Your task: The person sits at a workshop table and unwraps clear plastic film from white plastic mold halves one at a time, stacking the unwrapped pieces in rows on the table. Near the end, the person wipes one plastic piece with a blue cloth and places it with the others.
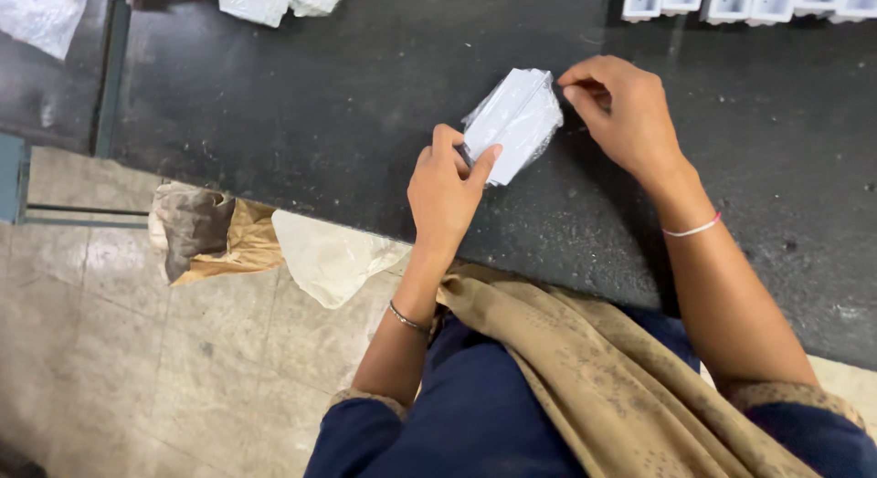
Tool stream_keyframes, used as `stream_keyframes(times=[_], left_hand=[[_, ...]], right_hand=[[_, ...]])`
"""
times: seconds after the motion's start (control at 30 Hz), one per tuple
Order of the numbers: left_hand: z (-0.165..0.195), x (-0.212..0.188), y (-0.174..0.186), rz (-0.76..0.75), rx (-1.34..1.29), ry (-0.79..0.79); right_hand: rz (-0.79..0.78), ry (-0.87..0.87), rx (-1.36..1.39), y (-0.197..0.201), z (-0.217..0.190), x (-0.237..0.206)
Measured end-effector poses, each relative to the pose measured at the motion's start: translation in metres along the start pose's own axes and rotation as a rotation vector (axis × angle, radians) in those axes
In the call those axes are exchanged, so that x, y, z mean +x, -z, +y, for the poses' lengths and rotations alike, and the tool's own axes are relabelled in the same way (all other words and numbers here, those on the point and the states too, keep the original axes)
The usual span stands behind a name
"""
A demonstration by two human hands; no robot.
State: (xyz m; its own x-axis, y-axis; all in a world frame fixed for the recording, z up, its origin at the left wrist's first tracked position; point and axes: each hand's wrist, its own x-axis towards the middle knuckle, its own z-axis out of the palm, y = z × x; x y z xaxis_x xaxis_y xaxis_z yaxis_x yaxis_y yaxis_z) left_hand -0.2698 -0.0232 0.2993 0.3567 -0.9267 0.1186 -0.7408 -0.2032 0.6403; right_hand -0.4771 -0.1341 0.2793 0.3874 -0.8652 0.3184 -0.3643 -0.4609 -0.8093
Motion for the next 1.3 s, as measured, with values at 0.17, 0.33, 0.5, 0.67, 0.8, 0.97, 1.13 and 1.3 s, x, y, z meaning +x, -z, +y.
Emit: stream_keyframes(times=[0.17,0.33,0.5,0.67,0.8,0.97,1.13,1.3], left_hand=[[0.008,-0.003,-0.003,0.134,-0.055,-0.27],[0.018,0.005,-0.025,0.052,-0.087,-0.443],[0.026,0.011,-0.047,0.026,-0.041,-0.451],[0.028,0.009,-0.053,0.032,0.033,-0.449],[0.03,0.009,-0.054,0.05,0.118,-0.461],[0.029,0.013,-0.052,0.061,0.102,-0.459],[0.023,0.016,-0.05,0.068,0.071,-0.483],[0.019,0.016,-0.048,0.045,0.032,-0.496]], right_hand=[[-0.12,-0.135,-0.03,0.013,-0.007,0.003],[-0.291,-0.351,0.029,0.027,-0.012,0.005],[-0.367,-0.404,0.023,0.016,-0.005,0.006],[-0.359,-0.409,0.098,0.024,0.013,0.005],[-0.341,-0.481,0.295,0.02,0.024,0.003],[-0.235,-0.634,0.838,0.002,0.034,0.004],[-0.106,-0.669,1.294,-0.013,0.037,-0.001],[-0.082,-0.696,1.428,-0.015,0.038,-0.002]])
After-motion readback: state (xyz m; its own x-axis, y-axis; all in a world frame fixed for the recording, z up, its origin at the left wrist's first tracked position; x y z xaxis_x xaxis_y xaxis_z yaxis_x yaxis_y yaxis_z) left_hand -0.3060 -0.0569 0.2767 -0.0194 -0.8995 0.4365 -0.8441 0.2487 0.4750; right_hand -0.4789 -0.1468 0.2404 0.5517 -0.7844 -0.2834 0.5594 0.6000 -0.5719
